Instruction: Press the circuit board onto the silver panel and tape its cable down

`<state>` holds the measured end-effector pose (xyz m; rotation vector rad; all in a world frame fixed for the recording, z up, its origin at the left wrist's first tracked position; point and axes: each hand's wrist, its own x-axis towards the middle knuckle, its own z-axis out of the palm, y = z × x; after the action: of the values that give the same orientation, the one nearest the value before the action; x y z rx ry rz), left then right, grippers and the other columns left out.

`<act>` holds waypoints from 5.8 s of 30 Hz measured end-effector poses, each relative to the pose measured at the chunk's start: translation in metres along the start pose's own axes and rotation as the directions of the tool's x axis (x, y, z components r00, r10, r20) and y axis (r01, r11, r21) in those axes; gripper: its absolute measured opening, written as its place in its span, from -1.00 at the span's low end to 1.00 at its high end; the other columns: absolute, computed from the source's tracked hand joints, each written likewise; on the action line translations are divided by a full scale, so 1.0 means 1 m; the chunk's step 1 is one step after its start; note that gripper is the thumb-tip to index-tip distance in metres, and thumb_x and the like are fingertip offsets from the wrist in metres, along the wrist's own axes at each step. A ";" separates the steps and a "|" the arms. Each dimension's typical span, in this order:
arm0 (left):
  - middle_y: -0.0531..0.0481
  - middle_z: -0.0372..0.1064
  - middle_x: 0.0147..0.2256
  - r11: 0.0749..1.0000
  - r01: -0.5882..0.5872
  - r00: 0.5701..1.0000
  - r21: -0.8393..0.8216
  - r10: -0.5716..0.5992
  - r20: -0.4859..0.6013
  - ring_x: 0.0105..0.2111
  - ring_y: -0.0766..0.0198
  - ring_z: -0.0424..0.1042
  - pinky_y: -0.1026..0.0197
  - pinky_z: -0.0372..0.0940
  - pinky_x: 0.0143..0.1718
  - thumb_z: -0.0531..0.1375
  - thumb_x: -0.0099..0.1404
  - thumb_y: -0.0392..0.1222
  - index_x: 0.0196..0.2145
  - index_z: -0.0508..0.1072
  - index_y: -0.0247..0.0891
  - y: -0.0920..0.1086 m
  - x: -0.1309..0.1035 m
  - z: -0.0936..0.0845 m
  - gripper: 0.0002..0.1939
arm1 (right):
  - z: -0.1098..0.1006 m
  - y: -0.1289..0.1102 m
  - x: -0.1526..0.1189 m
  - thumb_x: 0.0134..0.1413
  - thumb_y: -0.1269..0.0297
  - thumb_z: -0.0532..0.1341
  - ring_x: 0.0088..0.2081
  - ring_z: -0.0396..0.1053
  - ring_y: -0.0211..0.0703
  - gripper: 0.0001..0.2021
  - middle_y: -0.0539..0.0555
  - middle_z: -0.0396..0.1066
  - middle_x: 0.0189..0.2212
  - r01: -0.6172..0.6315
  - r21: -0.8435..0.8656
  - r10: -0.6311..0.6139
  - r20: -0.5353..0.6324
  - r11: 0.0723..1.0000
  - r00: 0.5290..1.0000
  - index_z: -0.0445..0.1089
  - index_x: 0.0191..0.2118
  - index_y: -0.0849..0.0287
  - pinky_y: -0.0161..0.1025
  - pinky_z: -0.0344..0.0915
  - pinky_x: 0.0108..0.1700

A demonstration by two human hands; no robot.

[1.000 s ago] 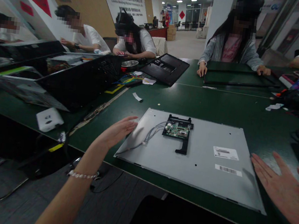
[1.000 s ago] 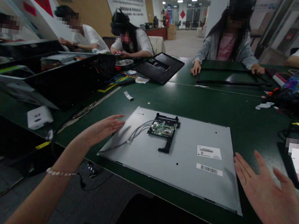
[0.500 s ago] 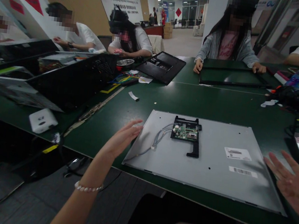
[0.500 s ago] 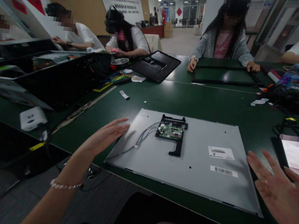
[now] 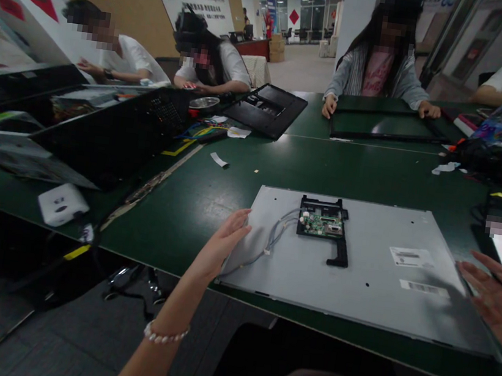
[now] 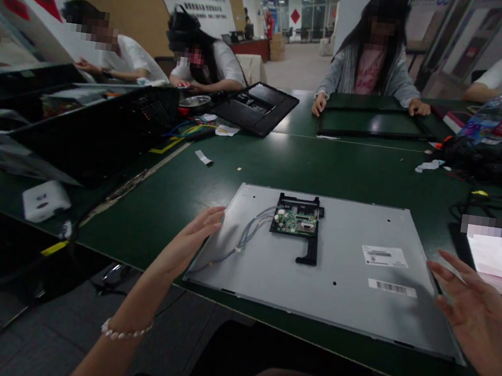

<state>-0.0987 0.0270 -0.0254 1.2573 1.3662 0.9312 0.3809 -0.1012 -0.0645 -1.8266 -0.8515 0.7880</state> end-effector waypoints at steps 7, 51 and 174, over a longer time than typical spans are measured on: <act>-0.07 0.26 0.25 0.995 -0.003 1.000 0.101 0.002 0.017 0.26 -0.01 0.21 0.00 0.16 0.25 0.19 0.23 0.05 0.18 0.29 -0.08 0.000 -0.005 0.013 -0.43 | -0.009 0.020 0.023 -0.07 0.08 0.32 0.34 0.12 -0.02 -0.63 0.13 0.40 0.14 -0.277 0.423 0.285 0.047 0.863 0.957 0.49 -0.05 -0.25 -0.38 0.43 -0.49; -0.19 0.05 0.36 0.572 -0.302 0.948 0.762 0.267 0.176 0.39 -0.03 -0.07 -0.20 -0.21 0.35 -0.04 0.42 0.04 0.35 0.10 -0.18 -0.028 0.010 0.041 -0.40 | 0.144 -0.076 0.064 -0.07 -0.03 0.37 0.29 0.12 0.34 0.02 0.15 -0.08 0.37 0.781 -0.211 -0.450 0.716 0.588 0.533 -0.17 0.44 -0.16 0.24 0.17 0.27; -0.18 0.53 -0.28 -0.133 -0.858 0.423 0.496 0.367 0.829 -0.28 0.15 0.51 0.15 0.31 -0.27 0.11 0.34 -0.35 -0.28 0.56 -0.32 0.044 0.110 0.227 -0.79 | 0.112 -0.028 0.072 0.22 0.19 0.15 0.17 0.34 0.18 -0.42 0.23 0.37 0.16 0.754 -0.211 -0.611 0.471 0.622 0.636 0.10 0.33 0.07 0.22 0.24 0.20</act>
<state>0.1386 0.1208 -0.0441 3.1653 0.6701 0.1786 0.3245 0.0196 -0.0894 -1.4624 -1.9453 0.4370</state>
